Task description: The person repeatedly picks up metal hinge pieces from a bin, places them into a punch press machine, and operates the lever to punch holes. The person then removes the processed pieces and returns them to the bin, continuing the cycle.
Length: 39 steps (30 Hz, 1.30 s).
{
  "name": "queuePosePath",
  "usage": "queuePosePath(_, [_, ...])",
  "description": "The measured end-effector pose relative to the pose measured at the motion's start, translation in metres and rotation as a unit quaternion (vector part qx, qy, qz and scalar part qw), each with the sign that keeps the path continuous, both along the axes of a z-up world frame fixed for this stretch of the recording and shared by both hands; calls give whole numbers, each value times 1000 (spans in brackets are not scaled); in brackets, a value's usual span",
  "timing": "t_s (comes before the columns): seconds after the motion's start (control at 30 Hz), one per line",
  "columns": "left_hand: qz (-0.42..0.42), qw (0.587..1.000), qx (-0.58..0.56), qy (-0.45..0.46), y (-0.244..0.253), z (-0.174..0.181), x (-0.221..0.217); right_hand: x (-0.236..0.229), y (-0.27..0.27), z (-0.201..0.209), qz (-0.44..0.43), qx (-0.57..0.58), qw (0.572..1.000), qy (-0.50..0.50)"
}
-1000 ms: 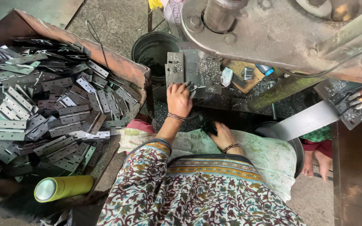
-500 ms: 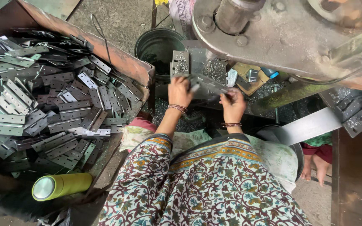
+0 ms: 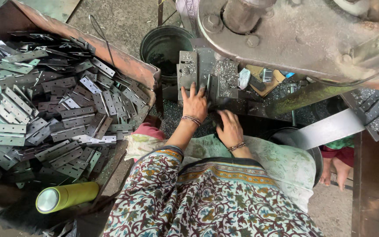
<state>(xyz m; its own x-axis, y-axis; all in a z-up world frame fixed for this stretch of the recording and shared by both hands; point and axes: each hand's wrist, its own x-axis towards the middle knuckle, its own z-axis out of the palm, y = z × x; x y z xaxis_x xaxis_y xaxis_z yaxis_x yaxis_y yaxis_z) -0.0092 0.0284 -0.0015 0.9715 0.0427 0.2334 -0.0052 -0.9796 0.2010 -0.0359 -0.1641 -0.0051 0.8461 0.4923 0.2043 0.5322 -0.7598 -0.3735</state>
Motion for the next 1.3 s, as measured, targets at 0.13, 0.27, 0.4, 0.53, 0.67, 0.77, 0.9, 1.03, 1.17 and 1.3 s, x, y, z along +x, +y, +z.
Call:
queuePosePath(0.13, [25,999,23,19,-4,-4,11,-34,-42,-13,-38,-113,982,150])
queuePosePath(0.27, [38,999,24,23,-9,-9,20,-45,-59,-38,-94,-151,956,233])
queuePosePath(0.4, [42,999,7,11,-7,-10,19,-40,-66,-77,-127,-167,944,255])
queuePosePath(0.53, [33,999,-19,-8,-6,-8,17,-53,-66,-133,-114,-77,978,159])
queuePosePath(0.67, [25,998,-42,-51,5,-1,16,-44,-64,-172,-125,-73,962,232])
queuePosePath(0.77, [27,999,-20,-26,-2,-4,10,-50,-74,-179,-119,-73,969,203])
queuePosePath(0.9, [31,999,-24,-33,2,-2,12,-42,-71,-151,-106,-87,968,211])
queuePosePath(1.03, [46,998,-28,-25,2,-7,23,-37,-82,-109,-116,-109,959,233])
queuePosePath(1.17, [52,997,-36,-32,2,-9,38,-35,-79,-103,-123,-146,950,247])
queuePosePath(1.3, [55,996,-30,-63,-1,-13,37,-53,-72,-143,-121,-37,978,168])
